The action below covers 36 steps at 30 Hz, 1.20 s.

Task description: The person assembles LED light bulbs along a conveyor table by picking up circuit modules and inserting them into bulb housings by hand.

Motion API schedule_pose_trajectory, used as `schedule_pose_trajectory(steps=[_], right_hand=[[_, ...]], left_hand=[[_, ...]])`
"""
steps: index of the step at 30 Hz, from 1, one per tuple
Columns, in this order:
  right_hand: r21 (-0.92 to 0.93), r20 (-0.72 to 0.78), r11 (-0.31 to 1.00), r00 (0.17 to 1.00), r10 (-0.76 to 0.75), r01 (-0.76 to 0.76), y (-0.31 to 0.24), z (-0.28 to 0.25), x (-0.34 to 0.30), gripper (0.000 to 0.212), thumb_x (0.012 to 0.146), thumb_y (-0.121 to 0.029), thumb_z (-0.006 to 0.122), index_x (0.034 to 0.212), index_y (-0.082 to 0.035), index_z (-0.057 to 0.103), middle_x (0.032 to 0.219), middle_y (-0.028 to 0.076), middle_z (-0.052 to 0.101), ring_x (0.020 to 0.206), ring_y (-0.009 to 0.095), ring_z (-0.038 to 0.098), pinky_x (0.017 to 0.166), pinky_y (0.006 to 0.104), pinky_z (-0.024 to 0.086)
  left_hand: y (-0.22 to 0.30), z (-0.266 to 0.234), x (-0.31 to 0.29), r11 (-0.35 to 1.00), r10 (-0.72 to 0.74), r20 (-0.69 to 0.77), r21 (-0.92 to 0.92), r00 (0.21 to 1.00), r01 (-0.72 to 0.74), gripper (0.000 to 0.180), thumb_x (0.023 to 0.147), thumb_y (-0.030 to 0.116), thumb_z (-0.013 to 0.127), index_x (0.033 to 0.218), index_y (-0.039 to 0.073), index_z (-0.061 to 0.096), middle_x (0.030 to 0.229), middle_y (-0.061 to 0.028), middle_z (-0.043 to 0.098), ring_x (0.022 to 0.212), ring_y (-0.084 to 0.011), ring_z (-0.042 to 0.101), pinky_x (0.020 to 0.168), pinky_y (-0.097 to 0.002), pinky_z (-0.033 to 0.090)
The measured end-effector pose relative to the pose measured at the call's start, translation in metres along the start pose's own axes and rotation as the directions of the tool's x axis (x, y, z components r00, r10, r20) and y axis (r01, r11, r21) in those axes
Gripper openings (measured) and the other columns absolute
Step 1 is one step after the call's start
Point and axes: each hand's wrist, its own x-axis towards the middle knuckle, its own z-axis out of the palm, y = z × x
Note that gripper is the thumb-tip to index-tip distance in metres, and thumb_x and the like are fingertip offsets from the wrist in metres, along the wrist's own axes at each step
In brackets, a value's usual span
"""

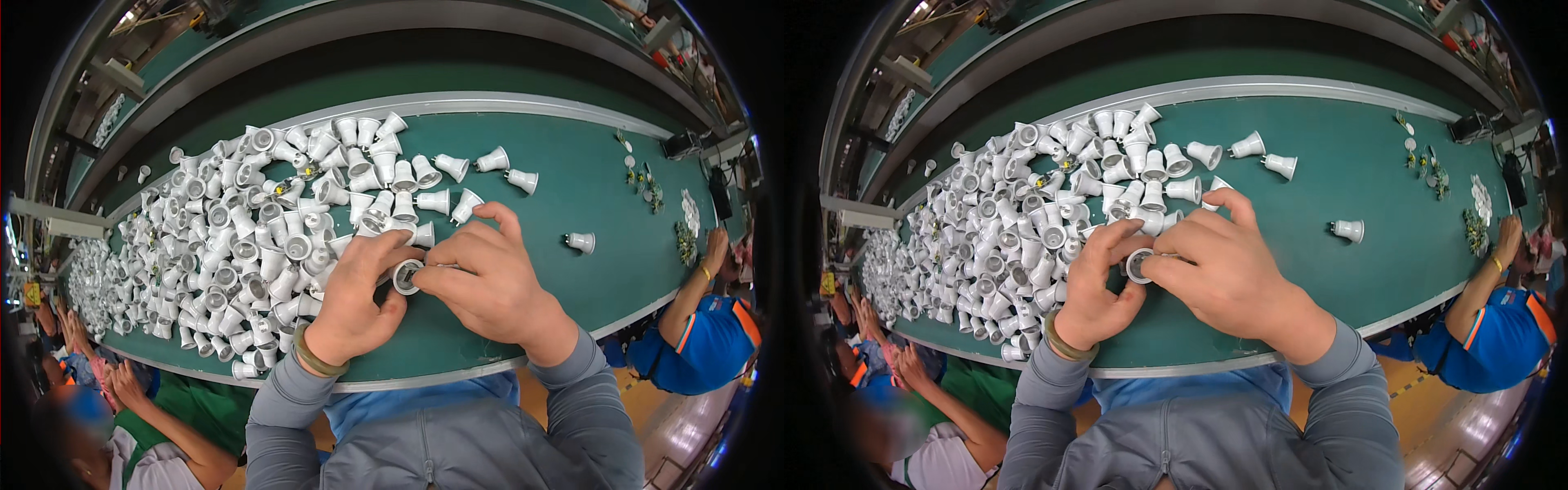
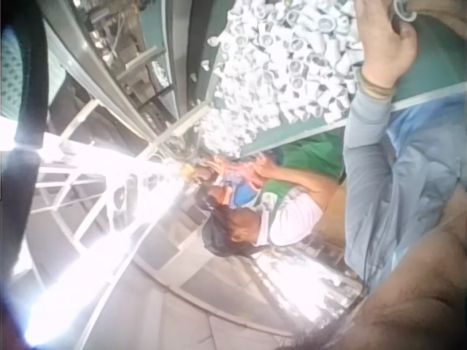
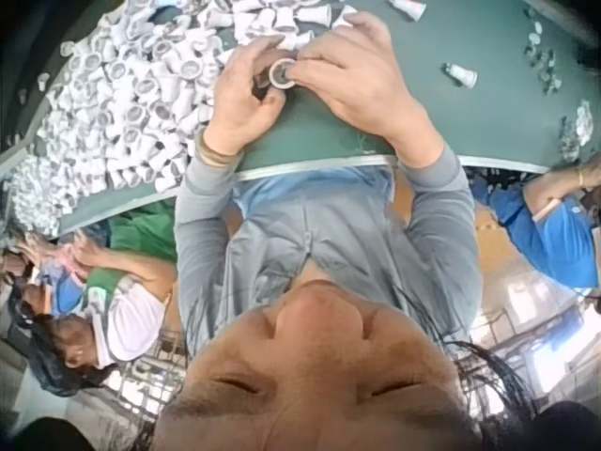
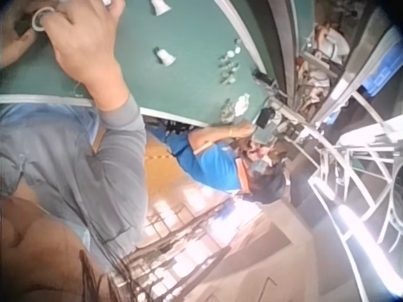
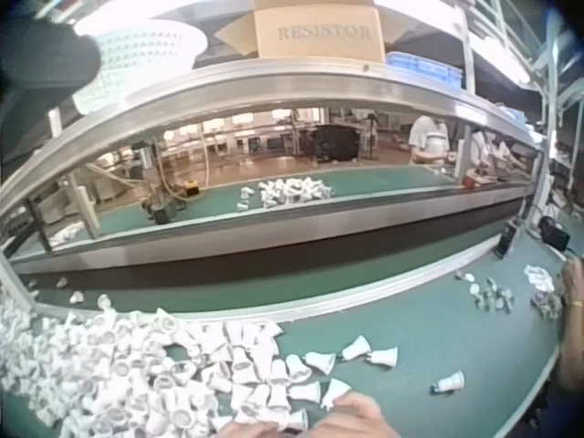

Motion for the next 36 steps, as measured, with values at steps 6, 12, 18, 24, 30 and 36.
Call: schedule_pose_trajectory(steps=[6, 12, 18, 24, 30, 36], right_hand=[[-0.046, -0.048, 0.999, 0.999, 0.007, -0.009, -0.002, 0.006, -0.001, 0.014, 0.073, -0.009, 0.076, 0.085, -0.017, 0.073, 0.086, -0.004, 0.064, 0.076, 0.016, 0.059, 0.099, 0.048, 0.039], [-0.019, -0.074, 1.0, 0.997, 0.009, -0.01, -0.002, 0.008, -0.004, 0.012, 0.075, -0.009, 0.075, 0.084, -0.016, 0.073, 0.086, -0.004, 0.064, 0.076, 0.015, 0.059, 0.099, 0.0483, 0.039], [0.012, -0.036, 1.0, 0.999, 0.005, -0.004, -0.002, 0.005, -0.003, 0.01, 0.079, -0.012, 0.068, 0.088, -0.015, 0.07, 0.088, -0.002, 0.064, 0.081, 0.018, 0.06, 0.098, 0.0489, 0.038], [0.009, -0.032, 1.0, 0.999, 0.007, -0.007, -0.002, 0.007, -0.004, 0.01, 0.079, -0.011, 0.069, 0.088, -0.015, 0.071, 0.089, -0.002, 0.064, 0.082, 0.017, 0.061, 0.097, 0.0484, 0.038], [0.026, -0.054, 1.0, 0.998, 0.018, -0.017, -0.001, 0.008, -0.004, 0.011, 0.078, -0.011, 0.07, 0.088, -0.015, 0.07, 0.089, -0.002, 0.065, 0.081, 0.017, 0.061, 0.097, 0.0479, 0.038], [0.022, -0.074, 0.999, 0.997, 0.037, -0.035, -0.003, 0.01, -0.005, 0.011, 0.078, -0.012, 0.07, 0.088, -0.014, 0.07, 0.089, -0.002, 0.065, 0.081, 0.017, 0.061, 0.096, 0.0477, 0.039]], left_hand=[[-0.003, 0.001, -0.003, 0.994, -0.05, 0.008, -0.095, 0.999, 0.05, 0.075, 0.066, -0.012, 0.061, 0.138, 0.001, 0.046, 0.117, -0.0132, 0.072, 0.105, -0.0348, 0.063, 0.091, -0.0406, 0.052], [-0.004, 0.002, -0.004, 0.995, -0.038, 0.001, -0.089, 0.999, 0.038, 0.073, 0.067, -0.011, 0.061, 0.138, 0.001, 0.047, 0.117, -0.0141, 0.072, 0.104, -0.0339, 0.064, 0.091, -0.0396, 0.052], [-0.003, 0.001, -0.004, 0.999, 0.019, -0.019, -0.033, 1.0, -0.02, 0.074, 0.068, -0.01, 0.063, 0.139, 0.001, 0.046, 0.116, -0.0137, 0.072, 0.102, -0.0352, 0.063, 0.091, -0.0417, 0.051], [-0.002, 0.0, -0.002, 0.998, 0.069, -0.031, 0.006, 0.997, -0.069, 0.074, 0.068, -0.01, 0.065, 0.139, 0.0, 0.046, 0.116, -0.0133, 0.073, 0.099, -0.0354, 0.062, 0.087, -0.0423, 0.051], [-0.001, -0.001, -0.001, 0.998, 0.061, -0.025, 0.019, 0.998, -0.06, 0.074, 0.068, -0.01, 0.065, 0.138, 0.0, 0.046, 0.116, -0.0131, 0.073, 0.097, -0.0353, 0.061, 0.086, -0.0423, 0.051], [-0.002, 0.001, -0.002, 0.999, 0.052, -0.028, 0.007, 0.998, -0.052, 0.073, 0.067, -0.01, 0.064, 0.138, 0.0, 0.047, 0.116, -0.0134, 0.073, 0.098, -0.035, 0.062, 0.086, -0.0418, 0.051]])
